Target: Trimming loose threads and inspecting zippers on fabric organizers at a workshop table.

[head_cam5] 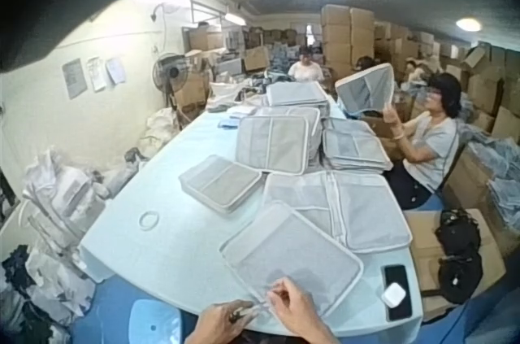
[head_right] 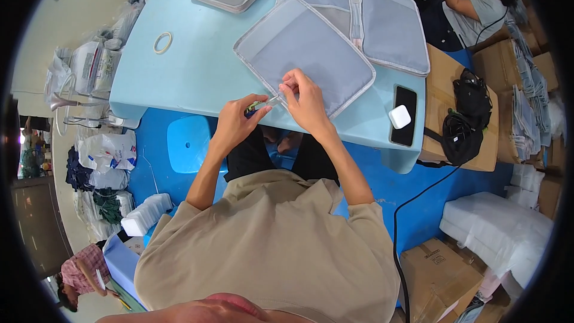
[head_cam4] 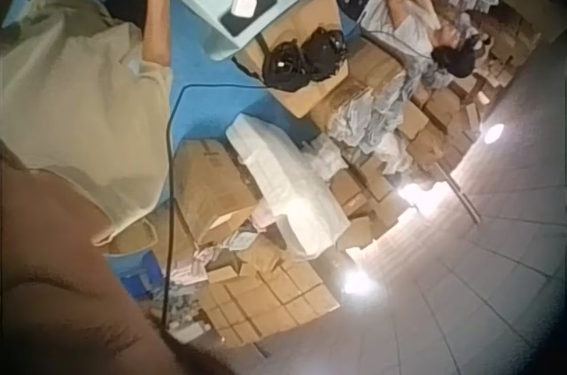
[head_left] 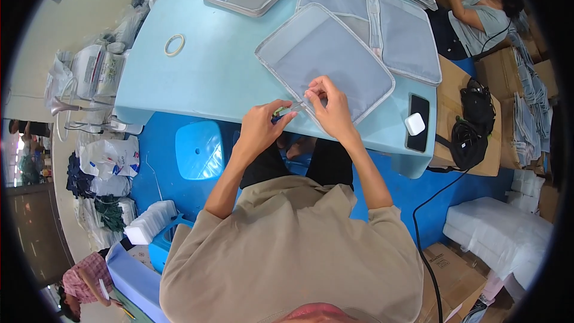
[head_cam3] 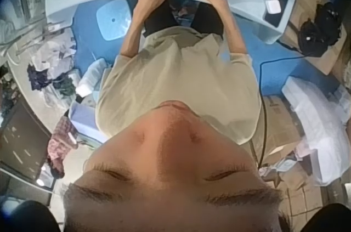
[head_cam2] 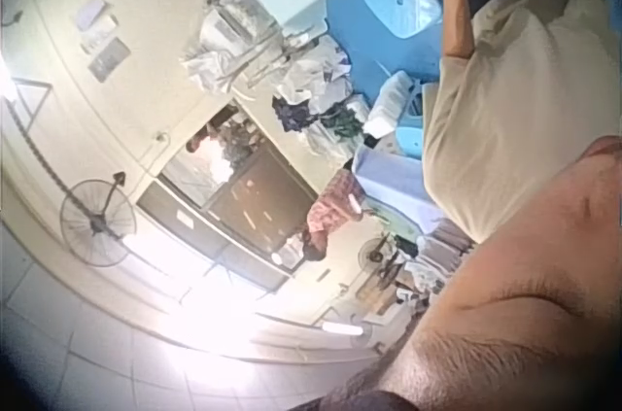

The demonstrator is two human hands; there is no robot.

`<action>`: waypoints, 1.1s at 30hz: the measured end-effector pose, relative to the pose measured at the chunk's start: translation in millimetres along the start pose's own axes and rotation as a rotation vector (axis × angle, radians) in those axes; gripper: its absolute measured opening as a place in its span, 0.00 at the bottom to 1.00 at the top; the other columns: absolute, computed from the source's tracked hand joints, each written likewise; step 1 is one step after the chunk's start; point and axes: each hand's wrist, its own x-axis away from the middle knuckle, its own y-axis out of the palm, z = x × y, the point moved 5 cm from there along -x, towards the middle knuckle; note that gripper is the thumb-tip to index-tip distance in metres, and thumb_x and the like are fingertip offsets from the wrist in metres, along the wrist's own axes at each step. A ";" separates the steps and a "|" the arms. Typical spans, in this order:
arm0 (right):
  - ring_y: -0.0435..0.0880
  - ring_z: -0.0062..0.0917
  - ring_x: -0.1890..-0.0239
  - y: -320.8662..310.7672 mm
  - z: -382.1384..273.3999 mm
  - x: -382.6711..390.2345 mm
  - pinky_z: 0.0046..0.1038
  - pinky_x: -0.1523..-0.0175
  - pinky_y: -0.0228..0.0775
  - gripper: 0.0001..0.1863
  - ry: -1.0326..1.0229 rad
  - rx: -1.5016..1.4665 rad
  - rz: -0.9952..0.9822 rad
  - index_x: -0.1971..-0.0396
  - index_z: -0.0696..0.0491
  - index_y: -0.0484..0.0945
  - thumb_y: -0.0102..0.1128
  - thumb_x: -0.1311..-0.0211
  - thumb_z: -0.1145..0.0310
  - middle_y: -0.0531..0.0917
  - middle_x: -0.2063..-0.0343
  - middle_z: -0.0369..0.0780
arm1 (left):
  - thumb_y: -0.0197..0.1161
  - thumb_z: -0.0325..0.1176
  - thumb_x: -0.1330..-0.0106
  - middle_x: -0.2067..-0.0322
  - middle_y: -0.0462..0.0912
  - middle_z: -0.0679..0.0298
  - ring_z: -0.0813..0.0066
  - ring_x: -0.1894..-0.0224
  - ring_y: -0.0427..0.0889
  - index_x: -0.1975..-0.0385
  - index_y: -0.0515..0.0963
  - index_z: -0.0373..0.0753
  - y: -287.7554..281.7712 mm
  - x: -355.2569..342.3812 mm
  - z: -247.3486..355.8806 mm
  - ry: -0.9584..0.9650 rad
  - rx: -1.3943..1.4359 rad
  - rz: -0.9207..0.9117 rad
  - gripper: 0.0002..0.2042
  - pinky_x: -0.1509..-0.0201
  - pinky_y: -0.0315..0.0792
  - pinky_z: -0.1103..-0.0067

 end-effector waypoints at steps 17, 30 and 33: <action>0.83 0.38 0.62 2.1 -9.5 3.3 0.38 0.58 0.76 0.10 -0.417 0.419 -0.144 0.61 0.57 0.83 0.68 0.43 0.79 0.87 0.67 0.41 | 0.71 0.44 0.32 0.67 0.89 0.55 0.56 0.74 0.84 0.54 0.87 0.41 -5.2 -2.2 0.6 0.040 -0.027 -0.019 0.15 0.67 0.76 0.68; 0.81 0.39 0.63 3.3 -9.7 -3.4 0.40 0.57 0.72 0.06 -0.195 0.315 -0.146 0.64 0.55 0.77 0.62 0.39 0.80 0.82 0.71 0.41 | 0.71 0.44 0.32 0.68 0.89 0.55 0.55 0.74 0.84 0.54 0.87 0.40 -3.6 -2.3 -0.9 0.054 -0.022 -0.020 0.15 0.66 0.76 0.68; 0.81 0.38 0.65 4.9 -3.4 -4.0 0.39 0.59 0.72 0.06 -0.176 0.295 -0.131 0.64 0.55 0.76 0.61 0.38 0.81 0.80 0.70 0.42 | 0.71 0.43 0.32 0.68 0.88 0.54 0.56 0.74 0.83 0.54 0.87 0.39 -2.9 -3.4 -0.5 0.066 -0.012 -0.019 0.15 0.66 0.76 0.69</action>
